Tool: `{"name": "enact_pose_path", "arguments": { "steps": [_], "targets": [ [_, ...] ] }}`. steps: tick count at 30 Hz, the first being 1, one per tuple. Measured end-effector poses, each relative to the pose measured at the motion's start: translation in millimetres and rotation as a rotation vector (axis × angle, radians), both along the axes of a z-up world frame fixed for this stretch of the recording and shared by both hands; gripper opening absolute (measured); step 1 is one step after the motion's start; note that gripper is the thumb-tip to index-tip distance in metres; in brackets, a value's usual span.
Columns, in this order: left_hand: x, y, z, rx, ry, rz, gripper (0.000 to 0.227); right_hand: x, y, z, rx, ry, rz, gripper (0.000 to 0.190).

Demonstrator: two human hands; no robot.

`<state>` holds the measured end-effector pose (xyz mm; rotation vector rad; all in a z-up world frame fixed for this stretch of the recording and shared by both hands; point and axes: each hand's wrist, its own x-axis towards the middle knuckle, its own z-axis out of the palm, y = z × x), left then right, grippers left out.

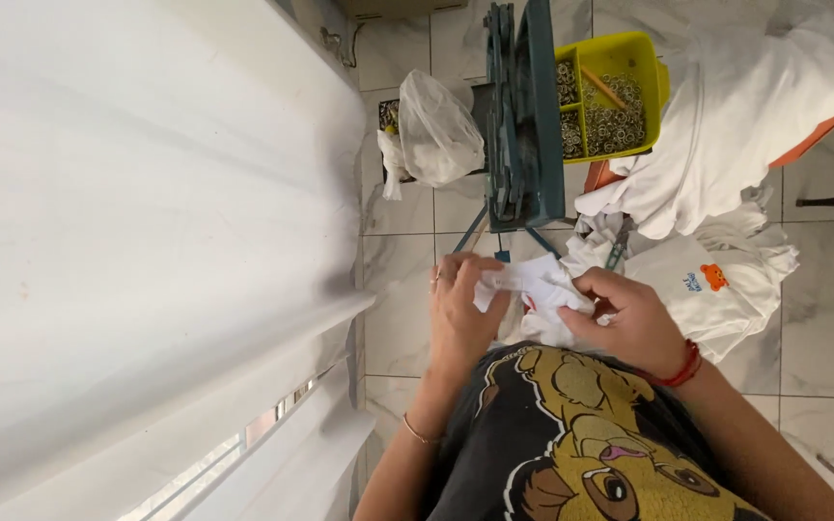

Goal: Attaching metal snaps to fabric garments using a manual hand press machine.

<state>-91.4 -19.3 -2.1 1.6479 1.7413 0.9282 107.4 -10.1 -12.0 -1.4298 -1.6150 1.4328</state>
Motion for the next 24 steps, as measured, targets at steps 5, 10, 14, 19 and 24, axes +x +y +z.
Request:
{"name": "enact_pose_path", "arguments": {
  "steps": [5, 10, 14, 19, 24],
  "targets": [
    [17, -20, -1, -0.416, -0.355, 0.028, 0.035, -43, 0, 39, 0.185, -0.105, 0.138, 0.021],
    [11, -21, -14, -0.455, -0.486, 0.064, 0.021, -24, 28, 24, -0.182, 0.009, 0.319, 0.041],
    [0, -21, -3, -0.452, -0.571, 0.058, 0.034, 3, 112, -45, 0.352, -0.342, 0.055, 0.013],
    [0, -24, 10, -0.510, -0.633, 0.045, 0.032, -22, 164, -57, 0.924, -1.093, 0.360, 0.019],
    [-13, -32, -13, -0.488, -0.621, 0.040, 0.037, -33, 173, -66, 0.750, -0.778, 0.338, 0.017]
  ]
}}
